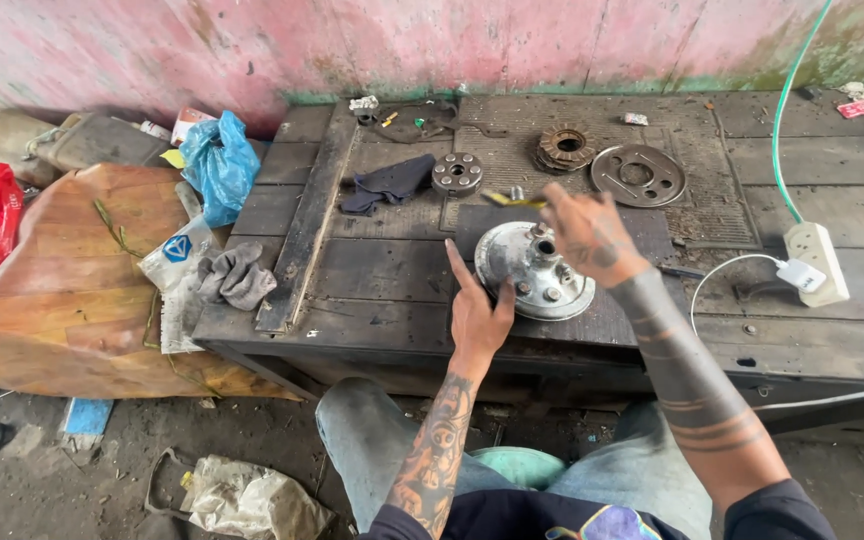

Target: Cleaning a motorcycle brake hub by using a small tool to scrape debris out of its holes and surfaces.

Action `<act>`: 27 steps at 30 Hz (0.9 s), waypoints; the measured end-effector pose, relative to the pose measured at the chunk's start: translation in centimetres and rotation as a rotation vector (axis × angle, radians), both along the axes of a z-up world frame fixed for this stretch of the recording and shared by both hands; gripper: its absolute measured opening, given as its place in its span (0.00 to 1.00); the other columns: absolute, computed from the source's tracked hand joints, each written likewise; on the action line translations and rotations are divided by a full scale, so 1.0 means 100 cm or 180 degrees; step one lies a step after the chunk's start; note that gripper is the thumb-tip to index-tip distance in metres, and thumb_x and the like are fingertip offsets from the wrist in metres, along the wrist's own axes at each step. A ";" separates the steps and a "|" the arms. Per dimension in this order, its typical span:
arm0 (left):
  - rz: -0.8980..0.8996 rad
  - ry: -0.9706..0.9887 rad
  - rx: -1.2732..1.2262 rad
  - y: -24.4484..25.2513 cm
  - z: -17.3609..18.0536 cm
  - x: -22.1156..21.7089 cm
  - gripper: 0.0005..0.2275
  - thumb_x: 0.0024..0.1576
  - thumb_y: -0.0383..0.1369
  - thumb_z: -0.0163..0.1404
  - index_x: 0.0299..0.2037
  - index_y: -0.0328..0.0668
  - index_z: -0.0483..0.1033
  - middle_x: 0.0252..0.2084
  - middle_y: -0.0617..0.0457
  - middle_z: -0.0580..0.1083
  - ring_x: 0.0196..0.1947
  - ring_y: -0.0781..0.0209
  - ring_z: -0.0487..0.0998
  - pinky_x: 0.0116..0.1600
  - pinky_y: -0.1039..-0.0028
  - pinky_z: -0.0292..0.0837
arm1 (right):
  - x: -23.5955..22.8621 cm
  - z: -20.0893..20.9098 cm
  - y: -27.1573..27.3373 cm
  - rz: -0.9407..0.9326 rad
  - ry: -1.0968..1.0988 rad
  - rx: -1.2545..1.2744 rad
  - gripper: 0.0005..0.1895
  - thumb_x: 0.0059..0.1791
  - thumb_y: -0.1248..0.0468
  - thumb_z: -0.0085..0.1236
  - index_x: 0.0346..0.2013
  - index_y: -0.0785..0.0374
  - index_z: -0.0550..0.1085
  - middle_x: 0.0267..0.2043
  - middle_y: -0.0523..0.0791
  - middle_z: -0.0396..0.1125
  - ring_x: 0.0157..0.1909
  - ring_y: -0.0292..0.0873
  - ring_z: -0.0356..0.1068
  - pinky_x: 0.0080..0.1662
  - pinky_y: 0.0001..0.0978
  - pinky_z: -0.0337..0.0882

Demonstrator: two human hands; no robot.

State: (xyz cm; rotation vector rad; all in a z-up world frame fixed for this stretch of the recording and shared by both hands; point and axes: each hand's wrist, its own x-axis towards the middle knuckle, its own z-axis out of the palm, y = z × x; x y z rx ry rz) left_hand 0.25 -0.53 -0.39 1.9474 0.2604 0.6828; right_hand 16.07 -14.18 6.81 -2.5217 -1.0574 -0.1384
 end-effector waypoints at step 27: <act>-0.0008 0.0361 0.0065 0.005 -0.010 0.002 0.41 0.61 0.38 0.44 0.78 0.39 0.27 0.25 0.43 0.74 0.22 0.48 0.76 0.35 0.56 0.69 | 0.068 -0.009 0.056 0.0236 0.0943 -0.0925 0.32 0.39 0.31 0.65 0.50 0.41 0.78 0.51 0.37 0.78 0.62 0.45 0.72 0.73 0.64 0.40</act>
